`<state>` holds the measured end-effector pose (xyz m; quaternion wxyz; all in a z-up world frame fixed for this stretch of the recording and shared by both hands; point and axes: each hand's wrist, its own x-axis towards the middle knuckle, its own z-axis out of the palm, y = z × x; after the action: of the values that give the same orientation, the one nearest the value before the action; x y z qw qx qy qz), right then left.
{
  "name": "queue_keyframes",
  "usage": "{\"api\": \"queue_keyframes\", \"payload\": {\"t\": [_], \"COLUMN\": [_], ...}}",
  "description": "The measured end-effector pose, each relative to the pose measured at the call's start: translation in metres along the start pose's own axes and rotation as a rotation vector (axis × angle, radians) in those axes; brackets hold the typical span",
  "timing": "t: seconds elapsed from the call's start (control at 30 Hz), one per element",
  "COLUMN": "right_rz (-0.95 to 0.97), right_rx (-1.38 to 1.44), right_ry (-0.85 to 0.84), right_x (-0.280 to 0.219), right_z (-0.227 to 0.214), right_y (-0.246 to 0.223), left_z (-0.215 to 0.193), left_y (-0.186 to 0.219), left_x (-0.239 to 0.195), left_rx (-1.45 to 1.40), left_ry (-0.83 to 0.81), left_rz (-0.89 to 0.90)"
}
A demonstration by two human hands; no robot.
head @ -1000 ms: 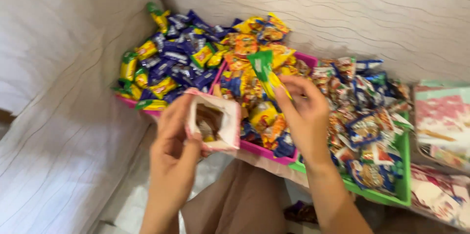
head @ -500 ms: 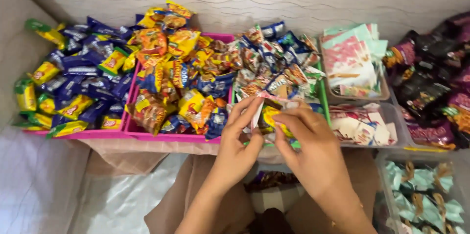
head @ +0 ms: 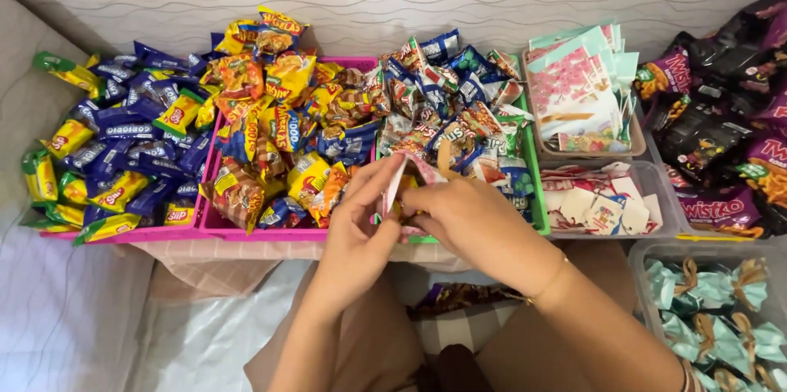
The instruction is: Packing various small snack packets into decorative gift bags from organized bins
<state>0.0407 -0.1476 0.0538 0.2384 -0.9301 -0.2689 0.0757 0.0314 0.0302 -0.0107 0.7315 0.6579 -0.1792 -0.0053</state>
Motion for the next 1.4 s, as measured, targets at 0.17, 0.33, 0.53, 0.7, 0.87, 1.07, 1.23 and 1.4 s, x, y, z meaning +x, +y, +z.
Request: {"api": "queue_keyframes", "payload": {"t": [0.17, 0.33, 0.53, 0.7, 0.87, 1.07, 1.23, 1.4], "right_rz": [0.029, -0.012, -0.068, 0.093, -0.071, -0.01, -0.071, -0.141], "right_rx": [-0.175, -0.368, 0.029, -0.156, -0.292, -0.386, -0.574, -0.54], "right_ry": [-0.09, -0.151, -0.227, -0.145, -0.011, 0.181, 0.402, 0.492], "right_x": [0.012, 0.021, 0.004, -0.006, -0.023, -0.039, -0.044, -0.04], "right_z": [0.012, 0.022, -0.019, 0.003, 0.023, 0.001, 0.008, 0.009], "right_y": [0.007, 0.01, -0.001, 0.005, 0.01, 0.006, 0.025, 0.029], "left_z": [0.002, 0.008, 0.0, 0.005, 0.013, 0.004, 0.003, 0.007], "left_y": [0.001, -0.004, -0.016, -0.007, -0.004, 0.01, 0.023, 0.039], "left_x": [-0.002, 0.001, 0.004, 0.006, 0.005, 0.005, 0.006, 0.003], "left_rx": [-0.024, -0.041, -0.092, -0.082, -0.055, 0.135, 0.459, 0.625], "left_ry": [0.02, 0.069, 0.122, 0.045, 0.016, -0.038, -0.108, 0.036], "left_rz": [-0.007, -0.006, -0.017, -0.032, -0.034, 0.028, 0.117, 0.239]}}
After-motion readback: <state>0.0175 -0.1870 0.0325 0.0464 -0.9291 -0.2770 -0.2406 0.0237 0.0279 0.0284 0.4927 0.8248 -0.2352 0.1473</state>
